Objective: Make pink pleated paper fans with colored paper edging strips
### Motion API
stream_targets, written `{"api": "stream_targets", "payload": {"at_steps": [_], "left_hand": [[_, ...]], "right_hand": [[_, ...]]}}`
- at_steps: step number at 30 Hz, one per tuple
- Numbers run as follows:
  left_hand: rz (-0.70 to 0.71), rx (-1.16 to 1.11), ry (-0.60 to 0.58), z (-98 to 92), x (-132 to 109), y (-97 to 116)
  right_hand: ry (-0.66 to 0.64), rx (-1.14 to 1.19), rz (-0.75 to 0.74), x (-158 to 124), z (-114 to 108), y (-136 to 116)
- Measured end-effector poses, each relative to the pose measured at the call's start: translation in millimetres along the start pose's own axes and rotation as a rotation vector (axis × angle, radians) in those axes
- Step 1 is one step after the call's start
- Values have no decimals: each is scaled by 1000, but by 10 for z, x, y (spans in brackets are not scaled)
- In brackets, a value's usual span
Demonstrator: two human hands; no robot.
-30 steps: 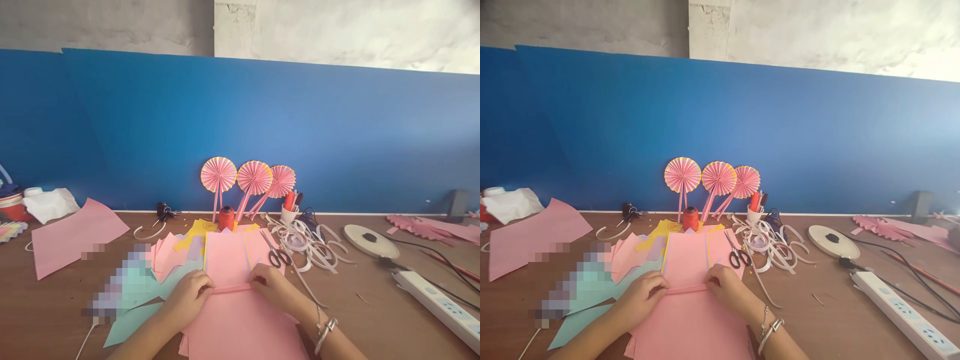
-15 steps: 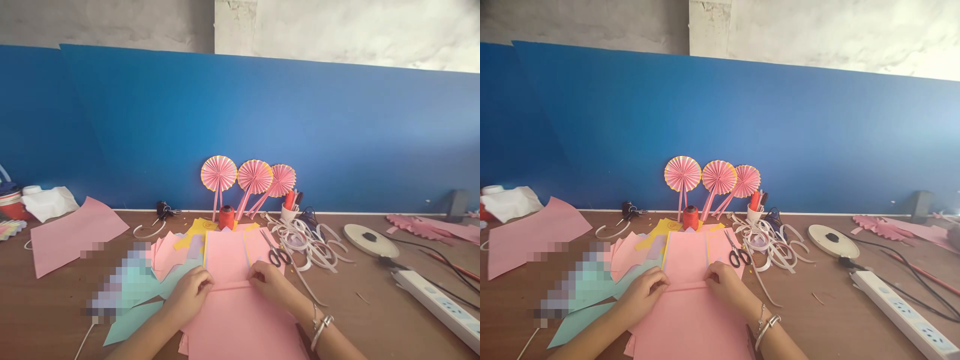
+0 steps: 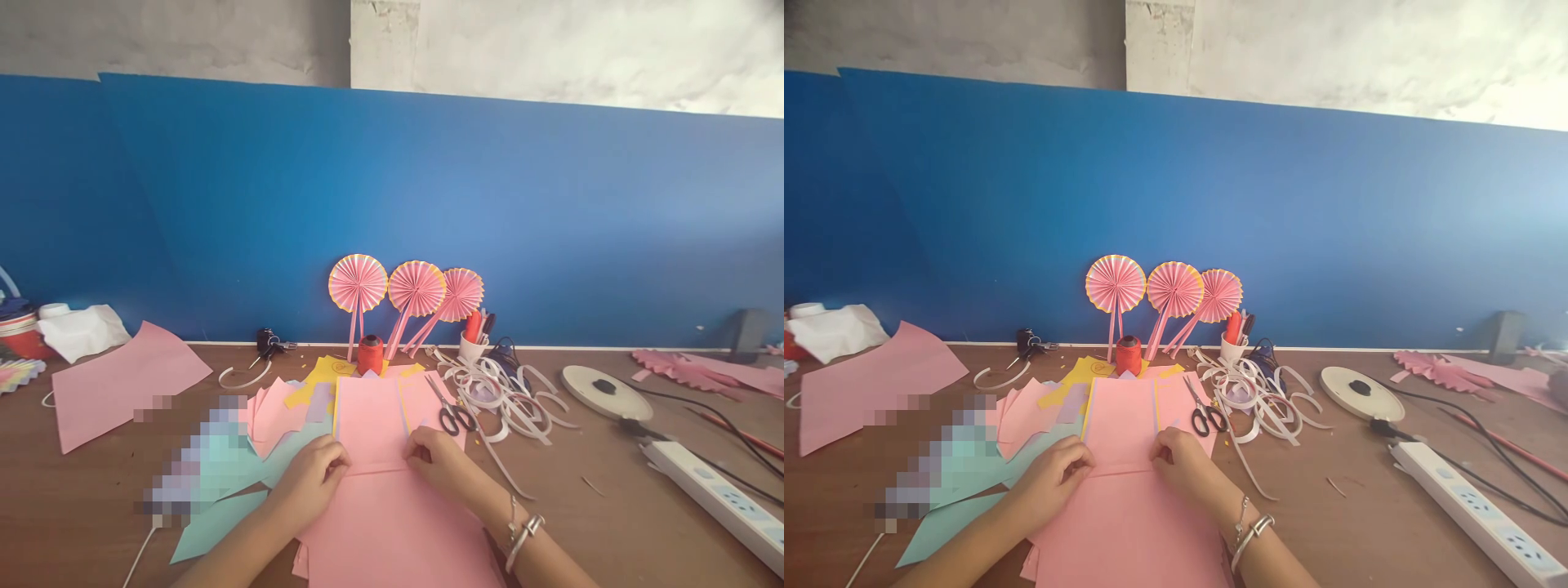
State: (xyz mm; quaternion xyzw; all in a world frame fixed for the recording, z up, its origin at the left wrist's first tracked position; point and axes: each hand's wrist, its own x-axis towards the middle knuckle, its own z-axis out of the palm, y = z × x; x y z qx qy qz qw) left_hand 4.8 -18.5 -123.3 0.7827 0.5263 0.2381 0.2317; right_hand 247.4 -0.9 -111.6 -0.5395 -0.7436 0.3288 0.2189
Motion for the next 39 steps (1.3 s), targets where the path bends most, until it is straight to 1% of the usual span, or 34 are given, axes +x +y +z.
{"api": "stream_targets", "payload": {"at_steps": [3,8,11,13,16,19,22,26,29,32,35,37,39], "left_hand": [[4,19,-8,-8,-2,12],[0,27,-30,-9,8,-2],[64,86,-14,3,-3,-6],[140,187,-10,23,-17,9],[274,342,-23,71,-39,48],[352,413,-57,110,-51,86],[335,439,-91,99,-50,106],[326,483,-86,10,-35,83],[337,530,-61,-73,-19,13],[311,547,-16,-156,0,-82],[199,533,87,-233,19,-159],[122,466,162,-261,25,-177],[69,324,185,-253,23,-149]], "right_hand": [[1,-4,-15,12,18,37],[-55,28,33,36,21,69],[-51,-32,15,20,16,50],[-6,-123,-44,-6,21,23],[56,-303,-195,-48,52,-27],[5,-465,-319,-66,101,-67],[-56,-542,-366,-64,126,-81],[-60,-590,-369,-79,99,-86],[-64,-625,-384,-96,73,-95],[-54,-647,-406,-89,68,-88],[-28,-657,-412,-56,86,-46],[8,-626,-398,-29,107,-10],[77,-553,-383,-8,129,14]]}}
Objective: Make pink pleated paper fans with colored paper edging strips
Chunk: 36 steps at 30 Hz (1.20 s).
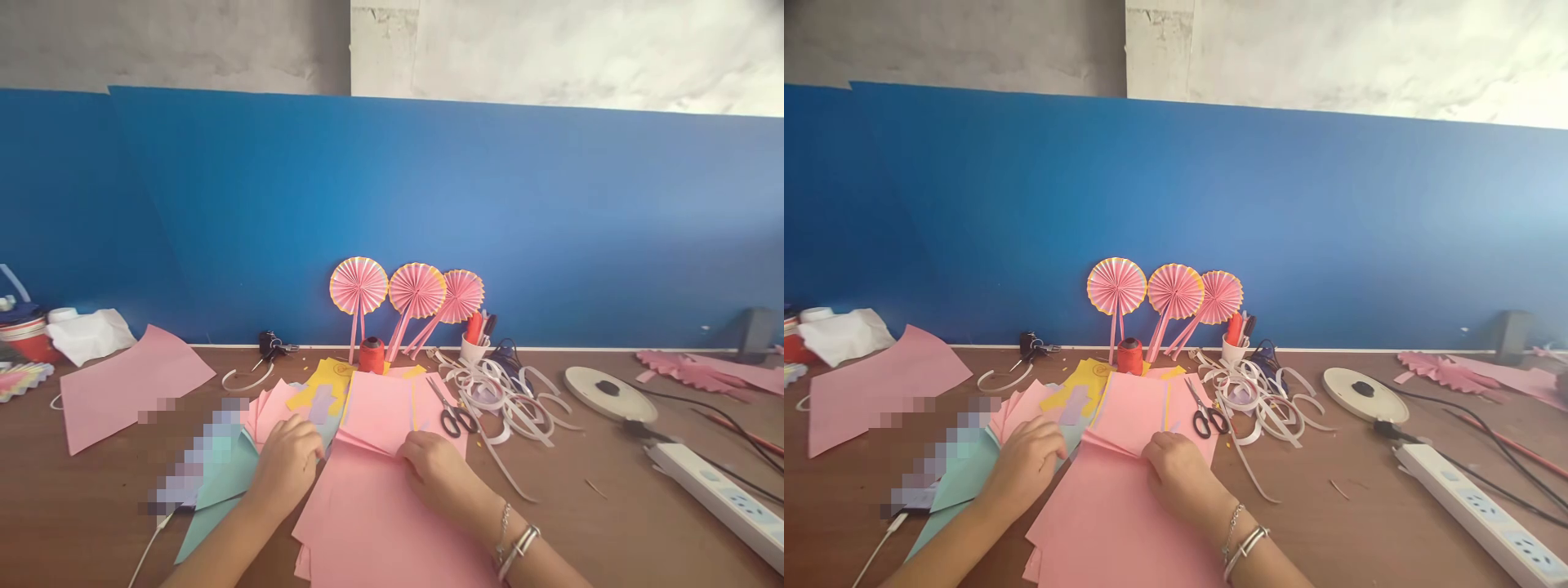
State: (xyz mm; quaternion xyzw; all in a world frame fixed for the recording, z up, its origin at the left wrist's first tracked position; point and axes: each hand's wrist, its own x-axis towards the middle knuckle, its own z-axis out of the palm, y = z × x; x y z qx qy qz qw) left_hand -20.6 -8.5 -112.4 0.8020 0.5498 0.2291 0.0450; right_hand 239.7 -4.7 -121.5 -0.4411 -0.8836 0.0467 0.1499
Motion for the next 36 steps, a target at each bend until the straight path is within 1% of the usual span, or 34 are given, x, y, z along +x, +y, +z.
{"api": "stream_targets", "payload": {"at_steps": [3,5,7,8,10,11,12,13,14,16,17,18,19,20,21,22,24,26,28,30,32,36], "left_hand": [[-105,-353,-61,40,-9,153],[-173,-622,-128,94,-13,290],[-237,-780,-151,166,-16,401],[-301,-817,-136,203,-18,435],[-422,-813,-75,261,-27,449],[-456,-772,-19,273,-34,434],[-454,-706,57,268,-43,408],[-409,-619,150,248,-52,377],[-325,-512,255,215,-62,345],[-81,-274,427,135,-77,295],[26,-155,462,103,-82,284],[109,-47,467,84,-86,283],[168,43,446,81,-89,292],[214,109,399,96,-91,310],[253,148,336,123,-93,336],[284,165,265,158,-95,367],[313,159,112,228,-98,432],[292,144,-27,268,-100,484],[257,129,-125,270,-99,503],[221,87,-171,250,-98,485],[157,17,-177,221,-97,437],[42,-126,-202,148,-100,320]], "right_hand": [[160,85,7,8,25,-39],[244,101,-60,8,26,-110],[284,82,-157,7,21,-199],[288,61,-202,7,17,-243],[278,17,-276,7,4,-315],[270,5,-302,4,-5,-339],[263,3,-317,-2,-16,-355],[263,10,-321,-13,-28,-364],[276,21,-319,-28,-41,-368],[356,28,-302,-69,-63,-369],[415,18,-304,-90,-72,-371],[474,-1,-313,-106,-78,-375],[515,-27,-323,-116,-83,-382],[531,-54,-323,-117,-85,-391],[519,-78,-312,-109,-84,-399],[480,-94,-290,-93,-79,-402],[355,-120,-231,-50,-58,-389],[228,-154,-190,-12,-20,-344],[122,-196,-165,4,18,-278],[41,-203,-132,-2,37,-211],[-24,-159,-77,-18,24,-160],[-96,3,30,-42,-62,-109]]}}
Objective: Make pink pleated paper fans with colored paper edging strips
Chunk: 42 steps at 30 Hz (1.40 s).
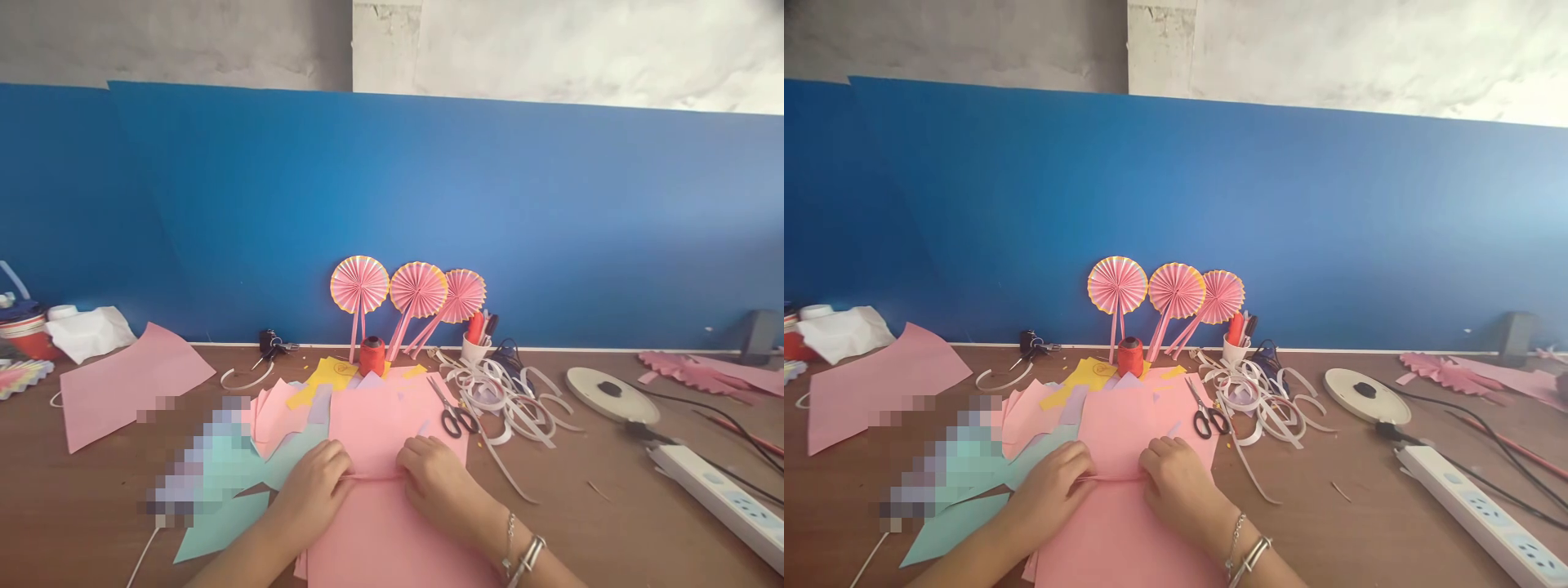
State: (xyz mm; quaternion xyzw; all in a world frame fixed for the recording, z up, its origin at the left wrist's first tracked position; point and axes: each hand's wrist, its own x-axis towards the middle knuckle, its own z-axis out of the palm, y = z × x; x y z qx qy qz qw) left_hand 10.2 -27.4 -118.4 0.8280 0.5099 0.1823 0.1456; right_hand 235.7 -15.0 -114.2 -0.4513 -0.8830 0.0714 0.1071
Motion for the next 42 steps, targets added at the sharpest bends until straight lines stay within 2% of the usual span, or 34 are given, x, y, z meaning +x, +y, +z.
{"api": "stream_targets", "payload": {"at_steps": [3,7,16,27,42], "left_hand": [[15,-67,-50,-73,-15,-50],[27,-37,-112,-153,-19,-65],[-177,-161,-115,-221,11,-110],[-223,-200,-110,-183,26,-137],[-186,-175,-71,-137,19,-160]], "right_hand": [[-23,107,15,-8,-49,30],[-8,217,31,-17,-74,95],[-37,516,178,0,-125,212],[37,555,242,29,-57,194],[-10,549,305,46,-106,142]]}}
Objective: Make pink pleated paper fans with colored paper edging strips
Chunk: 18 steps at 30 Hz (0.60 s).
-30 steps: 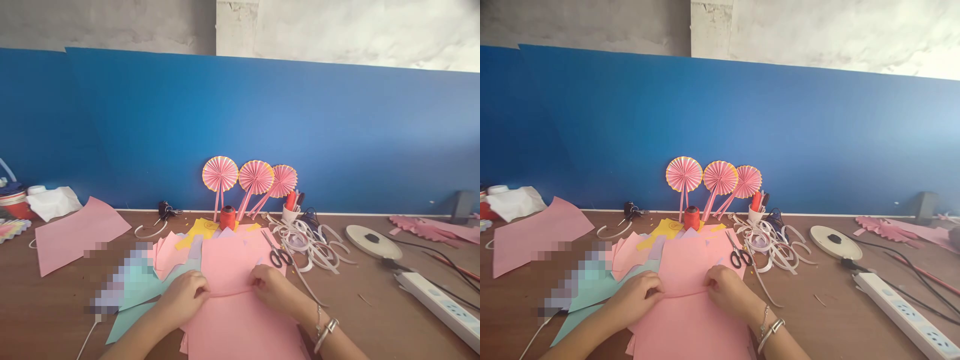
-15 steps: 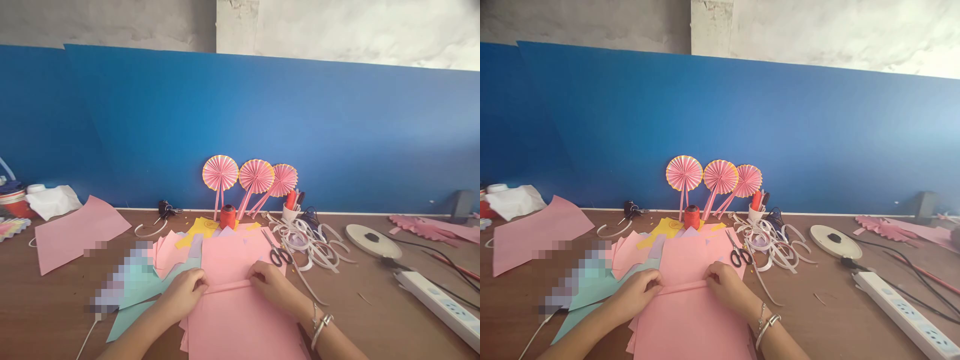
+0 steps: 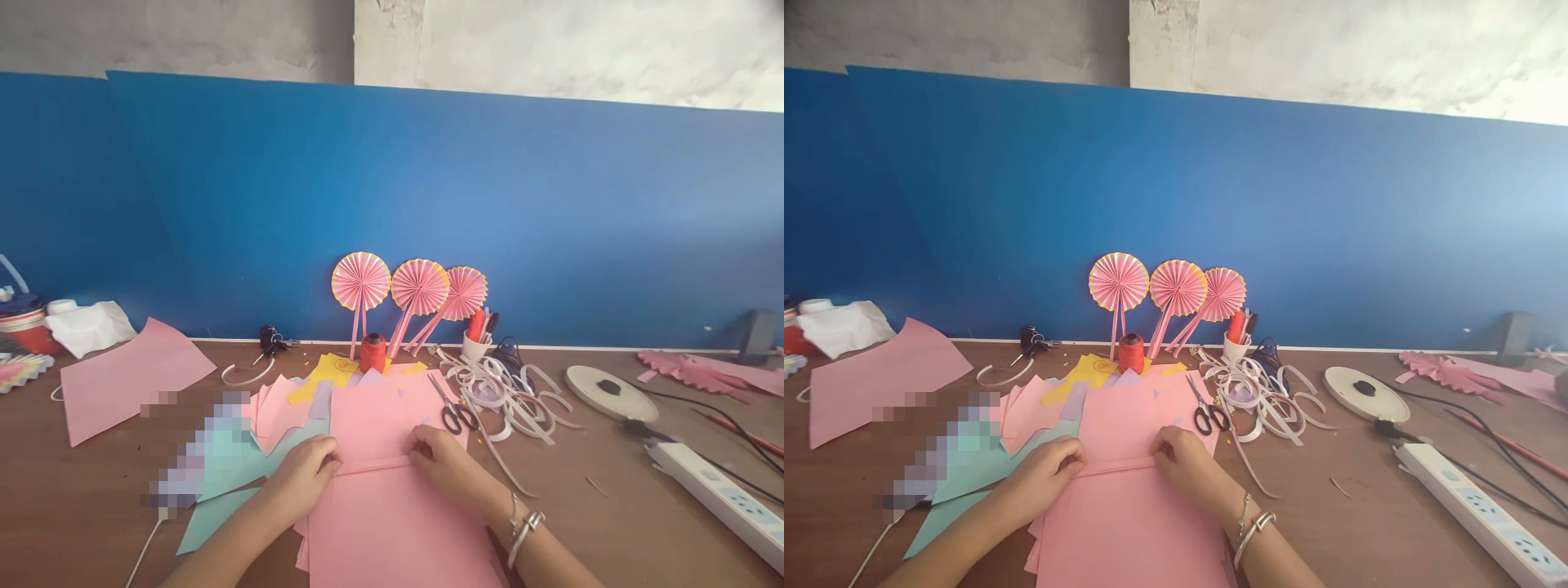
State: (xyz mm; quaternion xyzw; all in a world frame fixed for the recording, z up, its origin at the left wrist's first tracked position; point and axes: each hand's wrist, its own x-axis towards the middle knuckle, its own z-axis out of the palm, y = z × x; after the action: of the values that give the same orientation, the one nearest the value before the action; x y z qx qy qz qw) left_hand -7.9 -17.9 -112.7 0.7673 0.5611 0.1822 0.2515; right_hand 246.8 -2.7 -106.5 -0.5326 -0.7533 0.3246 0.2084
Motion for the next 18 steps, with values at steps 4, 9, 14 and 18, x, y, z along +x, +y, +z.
{"api": "stream_targets", "payload": {"at_steps": [4,9,14,18], "left_hand": [[7,-3,-7,6,-7,-8],[15,26,-15,30,7,-24],[49,107,-23,37,1,11],[101,160,-19,39,-9,31]], "right_hand": [[4,-3,-5,2,2,4],[14,-3,-13,16,24,41],[20,-10,-10,24,33,45],[14,-21,-18,26,28,36]]}}
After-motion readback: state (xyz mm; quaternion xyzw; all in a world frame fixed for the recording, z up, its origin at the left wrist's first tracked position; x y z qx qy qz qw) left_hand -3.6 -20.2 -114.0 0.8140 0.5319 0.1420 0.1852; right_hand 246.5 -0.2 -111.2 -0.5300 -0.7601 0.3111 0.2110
